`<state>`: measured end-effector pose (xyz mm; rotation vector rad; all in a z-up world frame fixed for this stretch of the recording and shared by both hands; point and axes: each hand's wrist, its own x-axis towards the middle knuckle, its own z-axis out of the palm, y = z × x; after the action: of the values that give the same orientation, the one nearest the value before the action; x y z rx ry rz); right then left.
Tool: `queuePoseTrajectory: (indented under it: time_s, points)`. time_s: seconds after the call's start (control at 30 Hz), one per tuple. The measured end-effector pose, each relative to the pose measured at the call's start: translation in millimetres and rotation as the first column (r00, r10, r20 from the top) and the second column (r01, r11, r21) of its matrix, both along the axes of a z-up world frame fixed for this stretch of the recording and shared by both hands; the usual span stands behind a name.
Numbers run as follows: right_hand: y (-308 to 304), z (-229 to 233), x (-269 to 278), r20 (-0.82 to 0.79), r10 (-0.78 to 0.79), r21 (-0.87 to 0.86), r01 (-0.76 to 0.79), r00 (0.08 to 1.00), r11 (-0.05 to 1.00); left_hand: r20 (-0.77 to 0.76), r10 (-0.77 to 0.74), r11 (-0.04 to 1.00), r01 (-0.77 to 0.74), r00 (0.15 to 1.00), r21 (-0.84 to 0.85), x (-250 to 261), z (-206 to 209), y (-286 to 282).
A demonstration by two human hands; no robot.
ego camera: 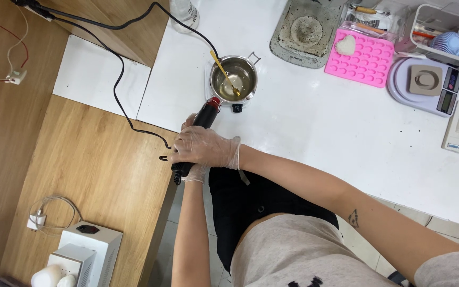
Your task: Melting and stirring wax in a pot using a heat gun and hot plate, then inspecting silicone molds.
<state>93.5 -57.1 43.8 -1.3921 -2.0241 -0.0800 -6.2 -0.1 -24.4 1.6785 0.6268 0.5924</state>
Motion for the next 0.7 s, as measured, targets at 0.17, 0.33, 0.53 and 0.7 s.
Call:
queuePoseTrajectory:
  time_s: [0.17,0.33,0.53,0.7]
  points:
    - [0,-2,0,-0.01,0.0,0.024,0.0,1.0,1.0,-0.259,0.046,0.99,-0.008,0.965,0.143,-7,-36,-2]
    - [0,-2,0,-0.018,0.011,-0.051,-0.012,1.0,0.999,-0.86,0.281,0.679,0.545,0.426,0.492,-23,-103,-2]
    - [1,-14,0,-0.003,0.01,-0.048,-0.01,1.0,0.999,-0.78,0.102,0.856,0.345,0.617,0.385,-23,-98,-3]
    - [0,-11,2,0.007,0.027,-0.095,-0.026,1.0,0.995,-0.641,-0.005,0.954,0.195,0.767,0.226,-23,-92,-7]
